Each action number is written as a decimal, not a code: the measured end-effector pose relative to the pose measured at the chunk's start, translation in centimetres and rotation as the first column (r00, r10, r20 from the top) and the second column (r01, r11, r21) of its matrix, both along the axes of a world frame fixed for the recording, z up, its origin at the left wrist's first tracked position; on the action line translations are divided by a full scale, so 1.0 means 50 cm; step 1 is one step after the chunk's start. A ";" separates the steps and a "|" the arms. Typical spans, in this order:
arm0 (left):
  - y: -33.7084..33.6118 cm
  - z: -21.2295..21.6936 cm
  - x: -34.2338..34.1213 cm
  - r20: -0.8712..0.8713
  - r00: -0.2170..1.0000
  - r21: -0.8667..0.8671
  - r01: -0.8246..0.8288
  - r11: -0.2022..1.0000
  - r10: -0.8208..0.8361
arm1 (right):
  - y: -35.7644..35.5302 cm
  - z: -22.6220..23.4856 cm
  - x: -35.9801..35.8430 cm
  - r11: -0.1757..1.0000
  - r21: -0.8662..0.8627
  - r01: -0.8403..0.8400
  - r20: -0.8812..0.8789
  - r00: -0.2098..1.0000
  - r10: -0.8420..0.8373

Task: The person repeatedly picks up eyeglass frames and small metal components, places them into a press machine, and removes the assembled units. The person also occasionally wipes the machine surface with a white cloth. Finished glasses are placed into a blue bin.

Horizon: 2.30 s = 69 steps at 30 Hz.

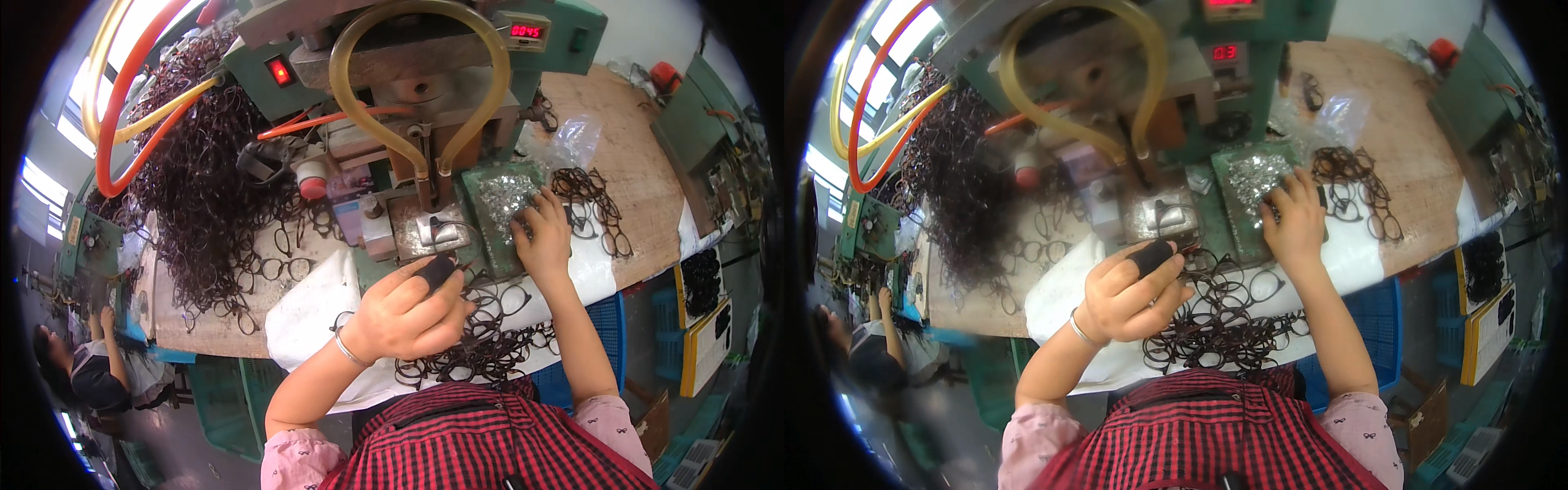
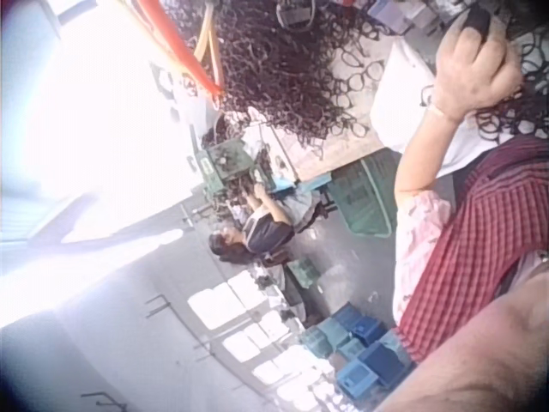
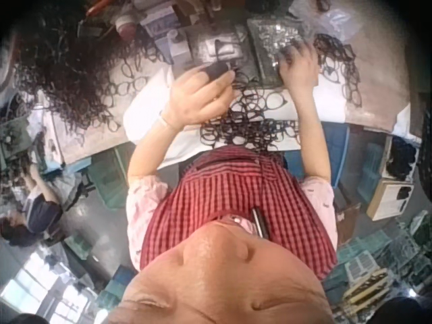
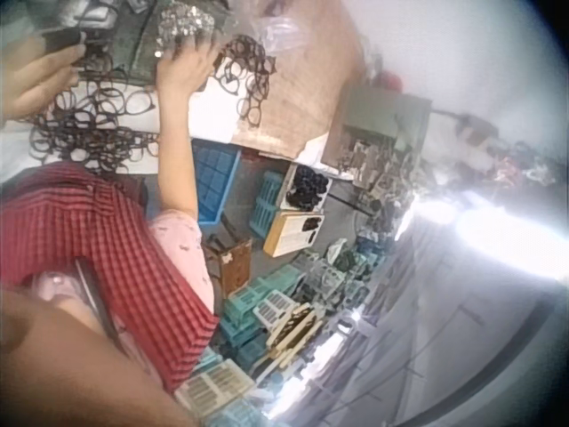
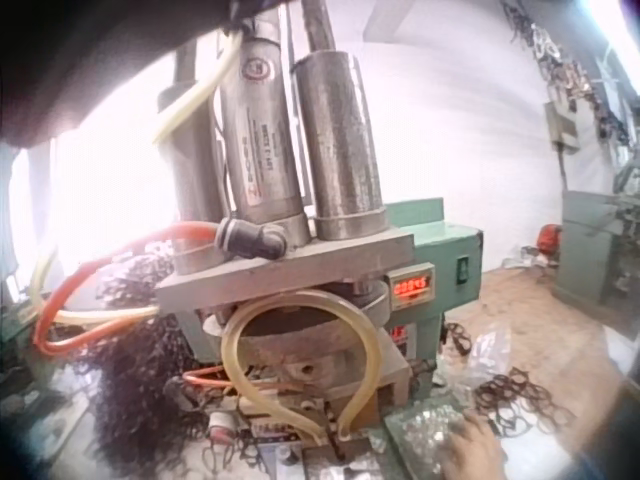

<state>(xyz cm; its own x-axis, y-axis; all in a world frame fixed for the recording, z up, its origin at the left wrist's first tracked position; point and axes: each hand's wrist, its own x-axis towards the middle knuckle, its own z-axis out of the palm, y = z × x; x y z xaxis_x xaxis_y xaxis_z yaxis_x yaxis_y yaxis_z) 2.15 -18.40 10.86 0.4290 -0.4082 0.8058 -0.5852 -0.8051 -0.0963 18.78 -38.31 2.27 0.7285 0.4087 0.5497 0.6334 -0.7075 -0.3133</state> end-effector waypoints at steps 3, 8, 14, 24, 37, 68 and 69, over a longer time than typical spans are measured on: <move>0.003 0.001 0.000 -0.002 1.000 0.004 -0.006 1.000 0.006 | 0.003 0.012 0.029 0.990 0.136 -0.048 0.004 0.999 0.048; 0.003 0.001 0.004 -0.003 1.000 0.003 0.000 1.000 0.000 | 0.008 0.016 0.035 0.966 0.254 0.056 -0.118 0.993 -0.027; 0.006 -0.001 -0.007 -0.026 1.000 -0.024 -0.018 1.000 0.017 | -0.001 0.020 0.029 0.945 0.322 -0.060 -0.066 0.994 0.086; 0.135 0.004 -0.187 -0.051 0.601 -0.535 -0.691 0.487 0.797 | -0.027 0.019 -0.021 0.886 0.456 0.078 -0.387 0.914 0.119; 0.385 -0.275 -0.182 -0.346 0.271 0.003 -0.957 0.290 0.898 | -0.069 0.012 -0.040 0.901 0.434 0.023 -0.355 0.923 0.148; 0.077 0.131 -0.086 -0.055 0.998 -0.830 -0.025 0.558 -0.036 | 0.109 0.244 -0.162 0.359 0.914 0.190 -0.396 0.214 0.893; 0.090 0.135 -0.057 -0.139 0.983 -0.731 -0.185 0.657 0.122 | 0.105 0.246 -0.161 0.339 0.918 0.205 -0.377 0.189 0.907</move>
<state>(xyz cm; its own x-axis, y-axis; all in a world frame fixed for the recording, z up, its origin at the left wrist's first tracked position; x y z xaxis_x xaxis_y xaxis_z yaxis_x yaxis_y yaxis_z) -0.68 -13.92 17.62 0.4990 0.3831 0.7774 -0.4267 -0.6721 0.6051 10.75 -33.07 14.59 0.7495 0.6611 0.0334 -0.3263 0.4129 -0.8503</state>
